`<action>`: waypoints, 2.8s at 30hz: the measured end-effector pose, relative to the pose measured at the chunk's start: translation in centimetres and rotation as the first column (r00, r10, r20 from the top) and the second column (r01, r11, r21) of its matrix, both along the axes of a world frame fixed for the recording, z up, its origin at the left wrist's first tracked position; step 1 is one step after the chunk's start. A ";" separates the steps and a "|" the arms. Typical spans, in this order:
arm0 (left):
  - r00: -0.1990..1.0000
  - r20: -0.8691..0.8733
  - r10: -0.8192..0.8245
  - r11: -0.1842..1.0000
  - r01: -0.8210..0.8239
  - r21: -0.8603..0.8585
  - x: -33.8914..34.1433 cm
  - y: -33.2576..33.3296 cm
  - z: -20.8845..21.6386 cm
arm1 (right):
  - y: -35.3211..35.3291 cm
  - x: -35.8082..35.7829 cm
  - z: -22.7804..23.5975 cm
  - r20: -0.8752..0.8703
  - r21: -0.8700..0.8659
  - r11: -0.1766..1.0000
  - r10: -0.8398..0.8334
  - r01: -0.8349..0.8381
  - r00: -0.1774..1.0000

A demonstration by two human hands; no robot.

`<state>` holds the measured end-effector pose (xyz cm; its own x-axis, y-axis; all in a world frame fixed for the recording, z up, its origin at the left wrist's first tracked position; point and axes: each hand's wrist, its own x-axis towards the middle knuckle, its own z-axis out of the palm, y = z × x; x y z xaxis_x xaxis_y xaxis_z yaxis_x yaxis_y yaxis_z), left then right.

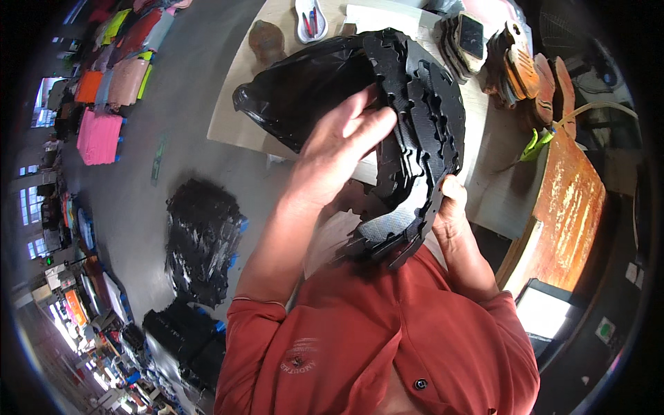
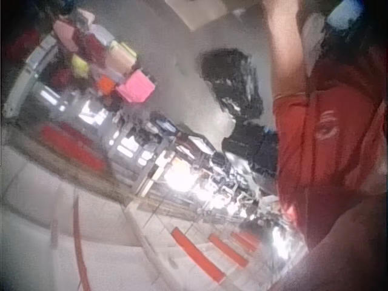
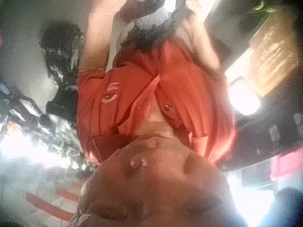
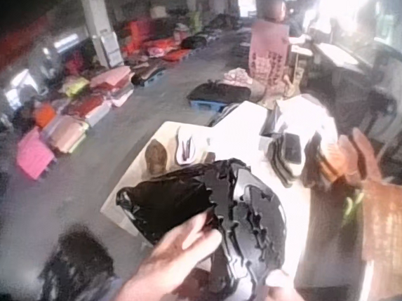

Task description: The person handles a stack of black rubber parts, separates them, and places some into a black plastic bag. They then use a green-handled tool to apply a substance to a flat sheet on a machine, press the rubber parts onto the sheet, and remove excess material. The process is repeated with additional parts.

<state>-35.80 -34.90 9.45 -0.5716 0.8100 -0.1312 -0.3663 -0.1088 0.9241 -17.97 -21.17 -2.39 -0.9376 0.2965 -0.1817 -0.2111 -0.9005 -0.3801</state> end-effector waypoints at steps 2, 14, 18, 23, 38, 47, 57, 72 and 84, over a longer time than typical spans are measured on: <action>0.996 0.030 0.079 0.997 -0.079 -0.018 -0.7 -0.5 -0.5 | 0.0 0.1 -0.5 0.105 0.016 0.997 -0.073 0.072 0.992; 0.468 -0.671 0.576 0.592 -0.805 -0.053 -8.0 -11.8 -3.1 | -1.4 -3.2 0.2 0.143 0.180 0.941 -0.313 0.287 0.939; 0.805 -0.416 0.423 0.710 -0.580 -0.399 -9.8 -11.3 -5.5 | -2.9 -3.8 2.2 0.248 0.196 0.980 -0.088 0.039 0.965; 0.852 -0.282 0.441 0.796 -0.517 -0.316 -10.2 -10.1 -6.6 | -4.8 -6.5 3.8 0.376 0.214 0.970 0.026 -0.114 0.926; 0.879 -0.207 0.429 0.898 -0.391 0.200 -7.0 -13.0 -8.7 | -5.2 -10.3 6.0 0.527 0.183 0.970 0.040 -0.160 0.849; 0.884 -0.304 0.355 0.934 -0.348 0.080 -6.1 -14.7 -9.9 | -2.4 -11.2 5.9 0.463 0.237 0.971 -0.134 0.023 0.876; 0.920 -0.384 -0.083 0.995 0.052 -0.091 -2.5 -14.9 -8.5 | 0.6 -15.7 3.1 0.384 0.167 0.977 -0.186 0.130 0.904; 0.936 -0.050 0.348 0.888 -0.312 0.339 -3.4 -11.8 -3.7 | -2.5 -18.8 -4.5 0.321 0.519 0.825 -0.431 0.225 0.843; 0.951 -0.289 -0.114 0.982 0.151 0.109 1.5 -8.5 -7.1 | 0.9 -21.0 -0.4 0.137 0.048 0.988 -0.152 0.146 0.979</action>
<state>-34.35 -43.43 2.33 -0.4566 0.8803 0.1289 -0.1140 -0.2015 0.9728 -38.93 -20.32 -2.79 -0.8484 0.4401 -0.2941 -0.2842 -0.8475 -0.4482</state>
